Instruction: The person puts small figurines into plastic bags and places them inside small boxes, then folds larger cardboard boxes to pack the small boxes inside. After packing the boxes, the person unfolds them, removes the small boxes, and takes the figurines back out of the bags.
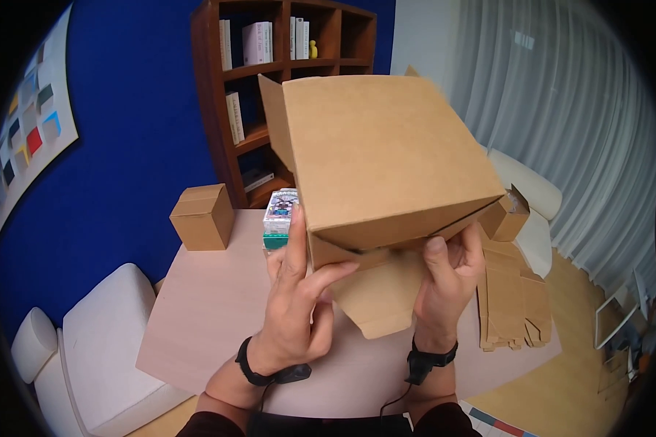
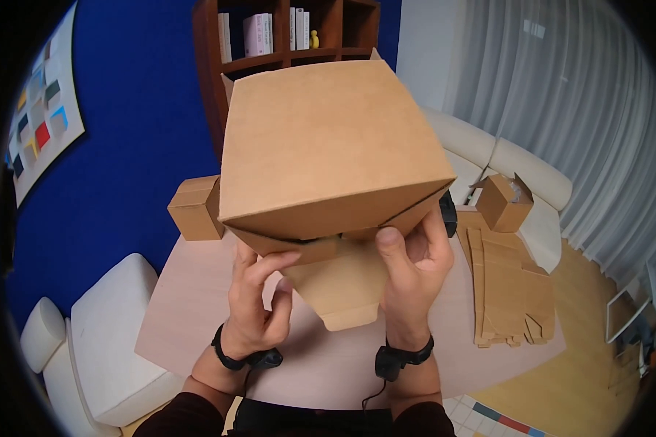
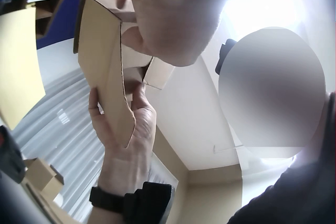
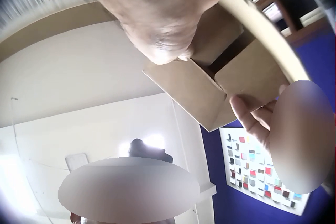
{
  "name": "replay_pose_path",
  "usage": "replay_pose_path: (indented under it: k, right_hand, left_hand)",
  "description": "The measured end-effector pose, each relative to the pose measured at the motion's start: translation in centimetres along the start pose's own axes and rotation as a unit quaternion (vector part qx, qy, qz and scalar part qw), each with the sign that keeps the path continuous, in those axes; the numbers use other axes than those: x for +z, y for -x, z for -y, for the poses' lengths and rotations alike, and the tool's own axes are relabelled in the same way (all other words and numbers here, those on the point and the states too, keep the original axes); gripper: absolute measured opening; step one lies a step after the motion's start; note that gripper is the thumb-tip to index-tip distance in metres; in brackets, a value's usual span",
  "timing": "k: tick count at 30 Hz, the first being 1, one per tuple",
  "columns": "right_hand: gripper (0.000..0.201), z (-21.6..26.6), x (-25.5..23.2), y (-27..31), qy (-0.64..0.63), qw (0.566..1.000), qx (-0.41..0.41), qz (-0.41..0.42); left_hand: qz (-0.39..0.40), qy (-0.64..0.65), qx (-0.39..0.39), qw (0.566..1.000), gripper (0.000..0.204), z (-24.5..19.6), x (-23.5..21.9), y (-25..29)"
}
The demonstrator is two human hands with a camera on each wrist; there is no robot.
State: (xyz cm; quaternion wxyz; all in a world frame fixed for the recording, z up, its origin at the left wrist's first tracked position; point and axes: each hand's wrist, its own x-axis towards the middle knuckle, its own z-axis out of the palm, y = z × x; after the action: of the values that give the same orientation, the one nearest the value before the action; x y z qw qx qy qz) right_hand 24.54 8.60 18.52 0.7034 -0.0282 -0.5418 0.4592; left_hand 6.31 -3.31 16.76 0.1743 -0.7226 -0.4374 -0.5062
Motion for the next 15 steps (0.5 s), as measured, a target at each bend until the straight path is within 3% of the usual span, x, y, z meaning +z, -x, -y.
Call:
replay_pose_path:
  k: [6, 11, 13, 15]
  right_hand:
    - [0.066, 0.7, 0.5, -0.2, 0.006, 1.000, 0.005, -0.017]
    - [0.068, 0.6, 0.4, -0.1, 0.012, 1.000, -0.021, -0.020]
    - [0.072, 1.1, 0.1, 0.1, 0.062, 0.998, 0.007, 0.010]
    - [0.080, 0.6, -0.2, 0.3, 0.031, 0.999, 0.001, 0.020]
  left_hand:
    - [0.026, 0.110, -0.052, 0.992, 0.079, -1.0, -0.8, -1.0]
    - [0.043, 0.100, -0.050, 0.993, 0.074, -1.1, -1.2, -1.0]
    - [0.042, 0.115, -0.052, 0.991, 0.073, -1.0, -1.3, -0.9]
    - [0.007, 0.107, -0.031, 0.994, 0.068, -0.7, -1.0, -0.6]
